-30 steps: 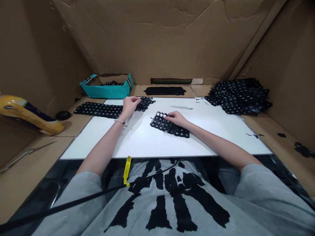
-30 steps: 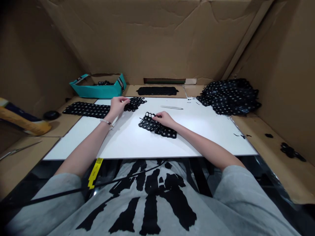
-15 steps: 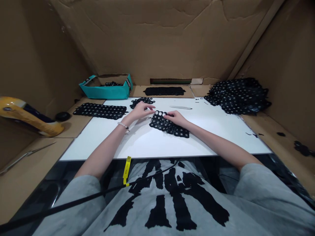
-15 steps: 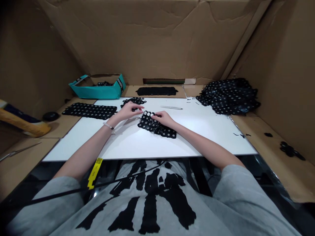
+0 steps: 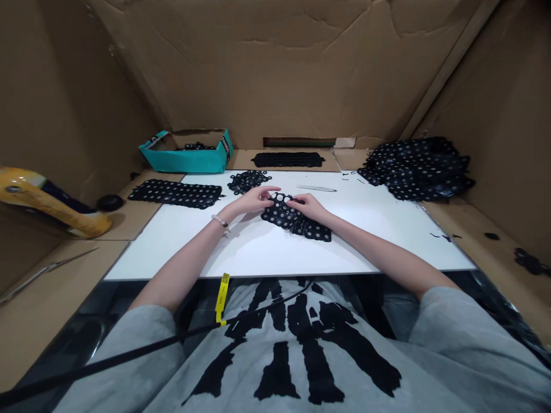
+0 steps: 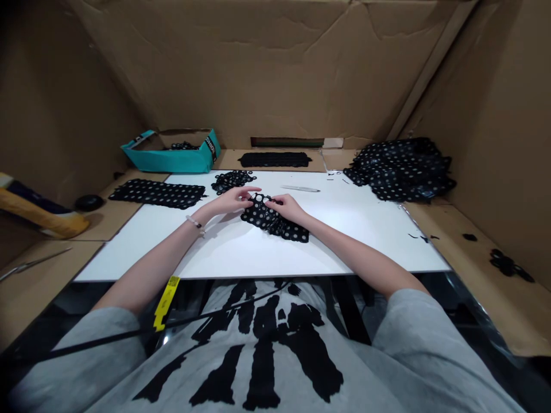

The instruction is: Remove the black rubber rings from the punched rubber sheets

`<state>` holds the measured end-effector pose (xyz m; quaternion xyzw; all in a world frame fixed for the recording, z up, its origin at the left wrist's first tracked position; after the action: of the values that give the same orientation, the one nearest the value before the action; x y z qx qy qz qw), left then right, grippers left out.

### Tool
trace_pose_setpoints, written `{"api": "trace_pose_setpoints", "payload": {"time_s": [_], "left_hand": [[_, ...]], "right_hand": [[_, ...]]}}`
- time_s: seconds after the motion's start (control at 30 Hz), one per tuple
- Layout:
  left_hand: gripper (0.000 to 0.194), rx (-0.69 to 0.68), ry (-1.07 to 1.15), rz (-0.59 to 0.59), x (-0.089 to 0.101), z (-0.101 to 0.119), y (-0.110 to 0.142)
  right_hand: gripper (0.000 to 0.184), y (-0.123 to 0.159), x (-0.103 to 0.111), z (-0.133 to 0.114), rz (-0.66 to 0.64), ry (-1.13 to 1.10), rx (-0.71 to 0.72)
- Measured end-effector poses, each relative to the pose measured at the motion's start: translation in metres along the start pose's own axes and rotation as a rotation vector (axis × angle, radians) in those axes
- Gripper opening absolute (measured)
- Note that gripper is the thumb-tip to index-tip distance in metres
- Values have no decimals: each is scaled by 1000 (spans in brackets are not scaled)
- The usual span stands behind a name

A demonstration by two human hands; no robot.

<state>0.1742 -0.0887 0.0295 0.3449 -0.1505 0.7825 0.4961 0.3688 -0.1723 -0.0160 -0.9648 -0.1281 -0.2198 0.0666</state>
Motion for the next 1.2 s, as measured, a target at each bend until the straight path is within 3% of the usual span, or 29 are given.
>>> {"api": "trace_pose_setpoints", "payload": {"time_s": [0.1, 0.23, 0.47, 0.83, 0.93, 1.03, 1.2], "left_hand": [[69, -36, 83, -28, -2, 5, 1], [78, -23, 124, -50, 0, -4, -1], [59, 79, -33, 25, 1, -22, -7], [52, 125, 92, 73, -7, -16, -7], [54, 155, 228, 101, 1, -24, -6], [48, 183, 281, 214, 27, -41, 3], [20, 247, 79, 607, 67, -70, 22]], "right_hand": [[50, 0, 0, -1, 0, -3, -5], [50, 1, 0, -3, -5, 3, 5], [50, 1, -1, -2, -6, 2, -20], [47, 0, 0, -2, -24, -1, -59], [48, -1, 0, 0, -34, 25, -72], [47, -2, 1, 1, -33, 38, -81], [44, 0, 1, 2, -35, 57, -77]]}}
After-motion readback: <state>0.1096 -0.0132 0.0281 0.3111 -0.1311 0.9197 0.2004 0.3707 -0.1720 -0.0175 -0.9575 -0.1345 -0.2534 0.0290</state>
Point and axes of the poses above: each hand's wrist, its own y-axis away from the middle knuckle, its own x-axis out of the back of the hand, z = x × y, the point moved 3 cm from there along -y, towards the middle knuckle, and after that the axes turned 15 degrees about -z, right-handed, at the moved point
